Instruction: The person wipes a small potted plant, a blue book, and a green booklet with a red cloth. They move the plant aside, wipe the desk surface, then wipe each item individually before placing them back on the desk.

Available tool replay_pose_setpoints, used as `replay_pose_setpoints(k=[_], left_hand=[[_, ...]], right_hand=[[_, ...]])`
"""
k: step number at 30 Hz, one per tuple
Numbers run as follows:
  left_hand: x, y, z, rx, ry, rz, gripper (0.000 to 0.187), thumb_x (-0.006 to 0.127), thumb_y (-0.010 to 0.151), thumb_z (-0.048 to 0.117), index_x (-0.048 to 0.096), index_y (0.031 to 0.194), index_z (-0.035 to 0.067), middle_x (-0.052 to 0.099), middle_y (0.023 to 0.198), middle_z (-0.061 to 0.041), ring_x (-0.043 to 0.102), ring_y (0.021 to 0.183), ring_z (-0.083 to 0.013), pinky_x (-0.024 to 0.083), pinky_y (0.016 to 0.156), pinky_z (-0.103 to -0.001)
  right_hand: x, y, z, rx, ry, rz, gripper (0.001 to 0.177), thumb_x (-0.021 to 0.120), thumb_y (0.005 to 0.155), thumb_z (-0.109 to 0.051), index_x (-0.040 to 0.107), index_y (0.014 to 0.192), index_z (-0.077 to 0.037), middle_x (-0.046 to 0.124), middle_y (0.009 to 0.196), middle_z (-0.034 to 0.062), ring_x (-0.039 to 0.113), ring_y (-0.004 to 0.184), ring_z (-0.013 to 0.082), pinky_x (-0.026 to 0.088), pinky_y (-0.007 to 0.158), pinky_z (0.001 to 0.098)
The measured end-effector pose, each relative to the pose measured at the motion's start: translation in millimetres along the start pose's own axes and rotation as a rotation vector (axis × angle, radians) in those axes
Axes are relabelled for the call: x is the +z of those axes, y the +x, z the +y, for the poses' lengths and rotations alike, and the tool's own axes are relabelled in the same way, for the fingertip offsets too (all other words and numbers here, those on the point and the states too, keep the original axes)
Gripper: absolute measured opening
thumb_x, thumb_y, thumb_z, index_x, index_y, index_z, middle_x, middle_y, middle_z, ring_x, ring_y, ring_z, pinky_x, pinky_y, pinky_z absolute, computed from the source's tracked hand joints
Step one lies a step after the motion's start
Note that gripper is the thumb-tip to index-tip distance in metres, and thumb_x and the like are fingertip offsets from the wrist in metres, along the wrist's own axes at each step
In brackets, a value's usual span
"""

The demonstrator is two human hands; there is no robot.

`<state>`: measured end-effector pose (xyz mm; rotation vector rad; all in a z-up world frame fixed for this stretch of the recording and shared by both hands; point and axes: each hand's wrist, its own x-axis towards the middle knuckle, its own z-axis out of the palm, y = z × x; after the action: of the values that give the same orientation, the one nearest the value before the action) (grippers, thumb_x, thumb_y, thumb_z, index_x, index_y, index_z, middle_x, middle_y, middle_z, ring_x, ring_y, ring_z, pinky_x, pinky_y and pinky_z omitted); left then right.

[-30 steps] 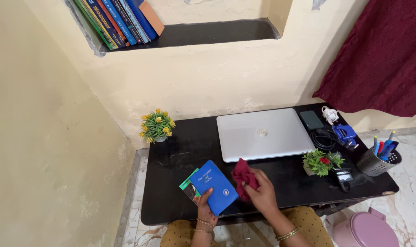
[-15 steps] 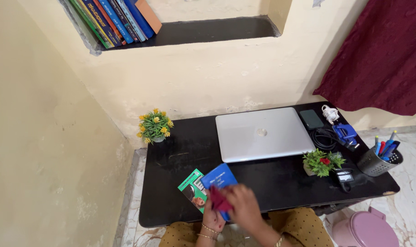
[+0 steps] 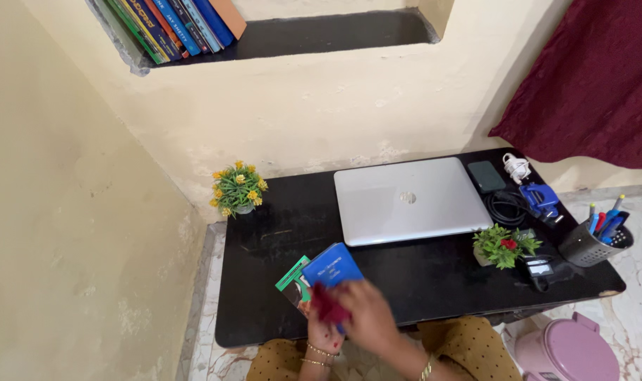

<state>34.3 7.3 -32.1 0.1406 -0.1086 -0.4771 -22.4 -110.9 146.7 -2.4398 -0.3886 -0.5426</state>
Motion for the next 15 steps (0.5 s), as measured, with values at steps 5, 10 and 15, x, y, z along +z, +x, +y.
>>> replay_pose_setpoints(k=[5,10,15], left_hand=[[20,2,-11,-0.014,0.249,0.218,0.05,0.058,0.098,0.043,0.053,0.137,0.013,0.065,0.13,-0.007,0.064,0.119,-0.023,0.052,0.106,-0.048],[-2,10,-10,0.023,0.209,0.286,0.053,0.057,0.095,0.043,0.053,0.139,0.014,0.066,0.133,-0.006,0.065,0.122,-0.0215,0.052,0.107,-0.043],[-29,9,-6,0.029,0.124,0.203,0.064,0.056,0.095,0.055,0.053,0.14,0.011,0.064,0.132,-0.011,0.064,0.119,-0.0258,0.052,0.102,-0.043]], right_hand=[[-20,48,32,0.12,-0.079,0.161,0.064,0.072,0.065,-0.003,0.068,0.129,-0.013,0.063,0.117,0.0127,0.06,0.106,0.0372,0.051,0.089,0.0444],[-3,35,16,0.119,-0.034,0.067,0.066,0.071,0.067,-0.002,0.069,0.132,-0.016,0.062,0.122,0.0114,0.06,0.108,0.0355,0.052,0.09,0.0419],[14,-3,-1,0.062,0.01,-0.057,0.058,0.078,0.069,-0.011,0.068,0.125,-0.015,0.062,0.12,0.0116,0.062,0.105,0.0338,0.053,0.086,0.0416]])
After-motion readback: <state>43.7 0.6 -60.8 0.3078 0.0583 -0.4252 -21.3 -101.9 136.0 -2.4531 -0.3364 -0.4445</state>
